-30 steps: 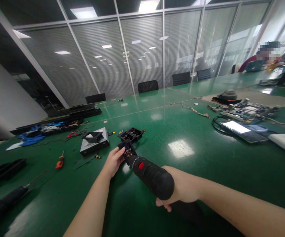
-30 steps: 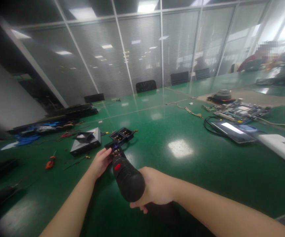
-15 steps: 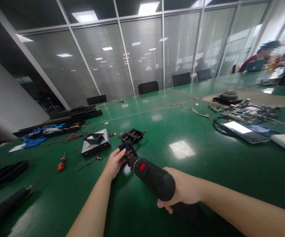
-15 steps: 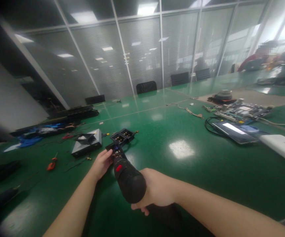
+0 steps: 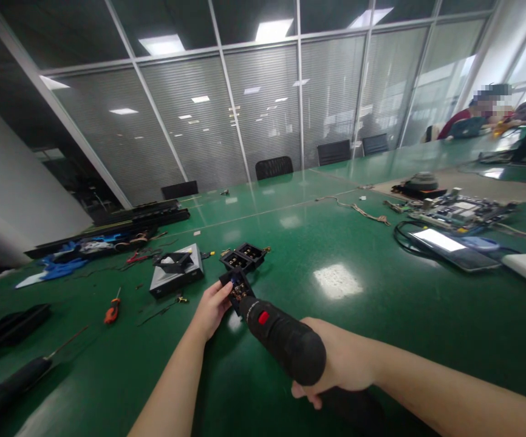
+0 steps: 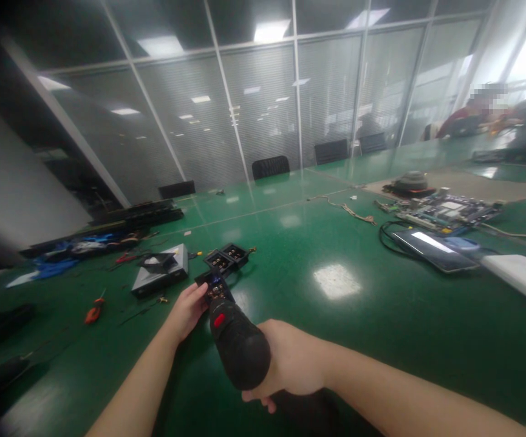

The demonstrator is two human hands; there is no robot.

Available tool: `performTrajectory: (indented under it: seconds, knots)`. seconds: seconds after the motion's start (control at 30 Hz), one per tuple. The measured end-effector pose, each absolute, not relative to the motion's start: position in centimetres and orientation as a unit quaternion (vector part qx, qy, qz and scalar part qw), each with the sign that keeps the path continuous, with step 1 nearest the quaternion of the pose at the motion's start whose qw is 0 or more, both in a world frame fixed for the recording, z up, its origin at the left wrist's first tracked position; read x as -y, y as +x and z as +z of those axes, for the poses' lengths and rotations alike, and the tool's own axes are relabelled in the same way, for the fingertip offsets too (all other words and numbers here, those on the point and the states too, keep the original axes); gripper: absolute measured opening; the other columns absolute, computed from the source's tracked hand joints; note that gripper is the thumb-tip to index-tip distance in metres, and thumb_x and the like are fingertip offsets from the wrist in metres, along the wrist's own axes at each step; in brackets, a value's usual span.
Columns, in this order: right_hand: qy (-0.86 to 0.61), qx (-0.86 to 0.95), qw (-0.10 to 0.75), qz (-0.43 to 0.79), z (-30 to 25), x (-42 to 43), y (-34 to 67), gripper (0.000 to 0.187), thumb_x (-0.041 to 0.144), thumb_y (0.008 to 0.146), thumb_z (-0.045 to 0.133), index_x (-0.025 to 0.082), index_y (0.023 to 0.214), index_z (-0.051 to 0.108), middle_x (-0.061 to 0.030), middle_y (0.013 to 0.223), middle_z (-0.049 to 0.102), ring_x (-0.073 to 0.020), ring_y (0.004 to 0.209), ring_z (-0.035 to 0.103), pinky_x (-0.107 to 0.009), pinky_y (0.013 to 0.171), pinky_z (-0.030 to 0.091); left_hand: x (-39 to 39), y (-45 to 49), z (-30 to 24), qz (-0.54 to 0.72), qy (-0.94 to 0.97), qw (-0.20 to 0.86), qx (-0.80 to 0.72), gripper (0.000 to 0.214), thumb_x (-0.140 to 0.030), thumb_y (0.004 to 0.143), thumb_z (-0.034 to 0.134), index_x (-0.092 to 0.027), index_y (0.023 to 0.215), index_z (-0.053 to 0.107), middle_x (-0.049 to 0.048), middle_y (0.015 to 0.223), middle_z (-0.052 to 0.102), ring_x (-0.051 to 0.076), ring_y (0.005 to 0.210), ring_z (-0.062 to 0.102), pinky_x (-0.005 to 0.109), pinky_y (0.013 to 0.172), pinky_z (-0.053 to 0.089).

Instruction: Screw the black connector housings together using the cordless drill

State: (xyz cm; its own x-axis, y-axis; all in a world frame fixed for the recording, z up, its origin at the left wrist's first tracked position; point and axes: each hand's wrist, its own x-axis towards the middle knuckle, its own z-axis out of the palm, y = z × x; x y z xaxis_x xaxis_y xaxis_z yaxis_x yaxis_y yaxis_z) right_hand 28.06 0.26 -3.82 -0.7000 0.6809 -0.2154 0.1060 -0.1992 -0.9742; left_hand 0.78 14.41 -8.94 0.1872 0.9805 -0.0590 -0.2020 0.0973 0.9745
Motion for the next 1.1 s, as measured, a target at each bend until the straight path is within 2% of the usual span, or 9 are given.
performTrajectory:
  seconds: [0.77, 1.1]
  knots:
    - [-0.338, 0.58, 0.204, 0.712, -3.77, -0.18, 28.1, 0.032, 0.029, 0.062, 0.09, 0.016, 0.071, 0.063, -0.0007, 0.065, 0.069, -0.013, 0.054, 0.064, -0.022, 0.05, 0.053, -14.17, 1.06, -8.5, 0.485, 0.473, 0.603, -0.421, 0.049, -0.047, 0.068, 0.098, -0.015, 0.101, 0.08, 0.0092, 0.09, 0.079, 0.024, 0.081, 0.073, 0.035, 0.08, 0.055]
    - [-0.343, 0.593, 0.202, 0.7, -3.84, -0.2, 28.1, 0.034, 0.035, 0.065, 0.091, 0.015, 0.072, 0.064, -0.0013, 0.064, 0.068, -0.0133, 0.055, 0.064, -0.022, 0.05, 0.052, -14.03, 1.15, -8.49, 0.488, 0.473, 0.601, -0.421, 0.049, -0.046, 0.069, 0.097, -0.015, 0.103, 0.08, 0.0089, 0.091, 0.079, 0.024, 0.081, 0.072, 0.035, 0.079, 0.055]
